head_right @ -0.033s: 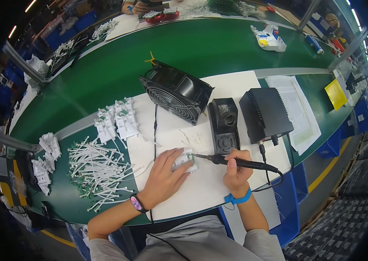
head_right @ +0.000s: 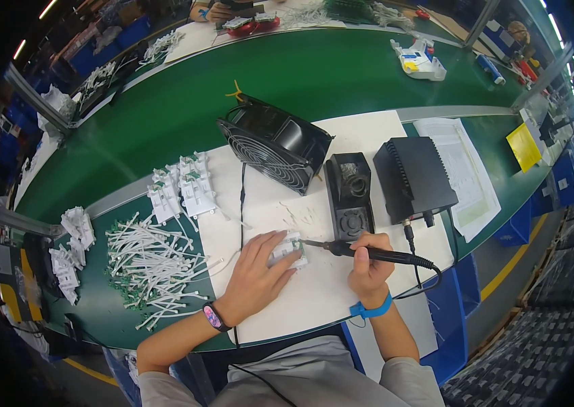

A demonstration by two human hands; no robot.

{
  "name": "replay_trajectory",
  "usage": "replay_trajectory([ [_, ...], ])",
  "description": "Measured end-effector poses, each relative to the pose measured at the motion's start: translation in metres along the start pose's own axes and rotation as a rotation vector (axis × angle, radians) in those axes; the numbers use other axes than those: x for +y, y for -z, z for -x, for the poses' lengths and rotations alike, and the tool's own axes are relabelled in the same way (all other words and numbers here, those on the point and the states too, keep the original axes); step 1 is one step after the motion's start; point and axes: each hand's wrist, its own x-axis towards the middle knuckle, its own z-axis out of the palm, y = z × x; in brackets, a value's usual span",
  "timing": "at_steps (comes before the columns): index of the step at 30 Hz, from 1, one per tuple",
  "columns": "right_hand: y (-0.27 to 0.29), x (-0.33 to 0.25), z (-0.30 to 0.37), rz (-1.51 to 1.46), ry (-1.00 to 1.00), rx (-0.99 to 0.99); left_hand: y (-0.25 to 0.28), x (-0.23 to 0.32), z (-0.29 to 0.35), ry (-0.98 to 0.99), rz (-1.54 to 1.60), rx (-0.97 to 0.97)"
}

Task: Soldering wires onto small circuit boards within plastic housings at a factory workstation.

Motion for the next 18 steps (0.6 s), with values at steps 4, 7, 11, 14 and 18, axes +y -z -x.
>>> replay_trajectory([
  [4, -0.0026, 0.0004, -0.0048, 0.014, 0.073, -0.01, 0.0002, 0.0007, 0.0, 0.032, 0.043, 0.009],
  [7, -0.0032, 0.0024, -0.0064, 0.012, 0.126, -0.016, 0.0034, 0.0025, -0.0018, 0.079, 0.089, 0.014],
  [11, -0.0021, 0.0036, -0.0064, 0.031, 0.177, -0.027, 0.0022, 0.0017, -0.0001, 0.074, 0.07, 0.016],
  [14, -0.0022, 0.0016, -0.0075, 0.064, 0.229, -0.054, 0.0013, 0.0, 0.0022, 0.045, 0.036, 0.011],
  [18, 0.0013, -0.0052, -0.0034, 0.15, 0.256, -0.092, 0.0015, 0.0001, 0.0026, 0.032, 0.007, -0.016],
])
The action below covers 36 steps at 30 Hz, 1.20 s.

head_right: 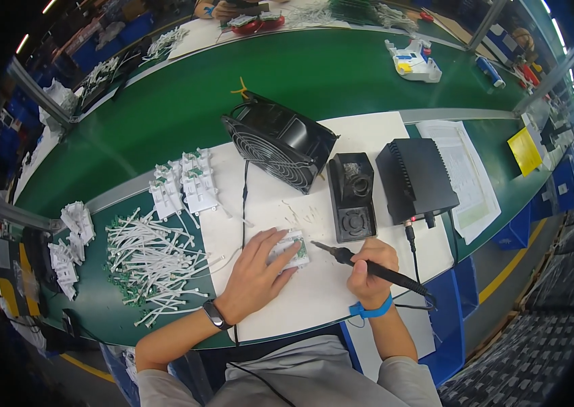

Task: Soldering wires onto small circuit boards within plastic housings at a factory workstation.

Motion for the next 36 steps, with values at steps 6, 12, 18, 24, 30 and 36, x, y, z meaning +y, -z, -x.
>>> replay_trajectory([
  [6, -0.001, 0.001, 0.001, 0.048, -0.014, 0.138, 0.002, 0.004, -0.002, 0.042, -0.052, 0.036],
  [12, -0.001, -0.001, 0.001, -0.098, -0.146, 0.097, 0.0, 0.001, -0.004, 0.116, 0.001, 0.055],
  [18, -0.001, 0.008, 0.001, -0.172, -0.088, 0.069, 0.005, -0.001, -0.006, 0.12, 0.068, 0.023],
  [24, -0.001, 0.007, 0.0, -0.206, -0.081, 0.05, 0.004, 0.0, -0.006, 0.107, 0.034, 0.027],
  [30, -0.001, 0.007, -0.001, -0.187, -0.05, 0.019, 0.003, -0.001, -0.005, 0.089, -0.015, 0.027],
  [36, -0.001, 0.007, 0.001, -0.148, -0.049, 0.069, 0.004, -0.001, -0.005, 0.087, -0.014, 0.036],
])
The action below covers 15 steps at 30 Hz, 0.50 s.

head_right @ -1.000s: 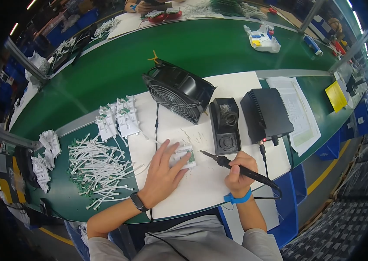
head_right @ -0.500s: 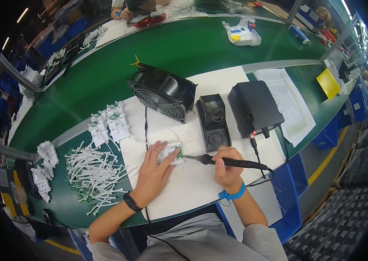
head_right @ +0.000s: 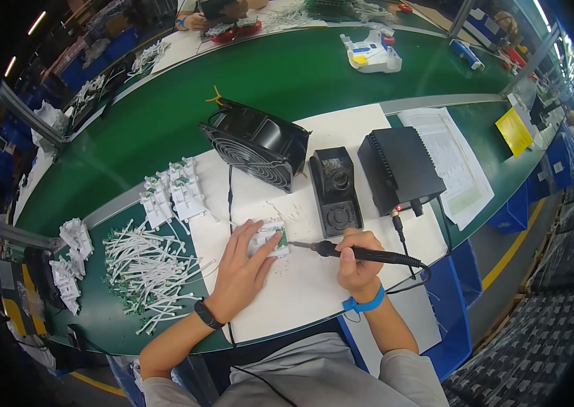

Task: Soldering wires onto small circuit boards within plastic housings at a factory workstation.

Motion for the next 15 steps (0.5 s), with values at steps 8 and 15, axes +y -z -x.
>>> replay_trajectory([
  [8, 0.0001, 0.0004, -0.0001, -0.009, -0.011, -0.044, -0.0017, -0.0032, 0.0018, -0.011, -0.018, -0.003],
  [15, -0.0071, -0.0059, -0.0012, 0.04, -0.056, 0.101, 0.0002, 0.0005, 0.0023, -0.006, -0.073, 0.015],
])
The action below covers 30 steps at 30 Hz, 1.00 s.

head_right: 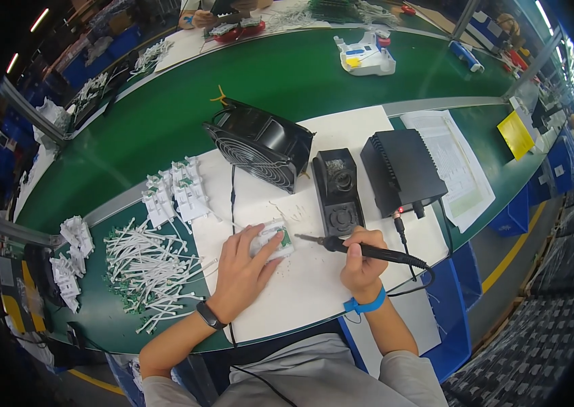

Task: Soldering wires onto small circuit boards within plastic housings at a factory workstation.

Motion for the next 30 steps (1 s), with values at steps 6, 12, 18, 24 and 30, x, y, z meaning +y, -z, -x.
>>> replay_trajectory([
  [6, 0.0, -0.004, -0.001, 0.071, -0.049, 0.104, 0.006, 0.013, -0.003, 0.036, -0.1, -0.034],
  [12, -0.001, -0.005, -0.001, 0.051, -0.01, 0.12, -0.006, 0.0, 0.009, -0.033, -0.196, 0.044],
  [18, 0.0, -0.002, 0.005, 0.063, -0.003, 0.116, 0.007, 0.016, 0.006, -0.037, -0.187, 0.002],
  [24, 0.001, -0.002, 0.005, 0.063, 0.037, 0.022, -0.01, 0.011, 0.013, -0.069, -0.191, 0.044],
  [30, 0.006, 0.003, 0.006, 0.215, 0.14, -0.164, -0.017, 0.006, 0.015, -0.086, -0.185, 0.129],
])
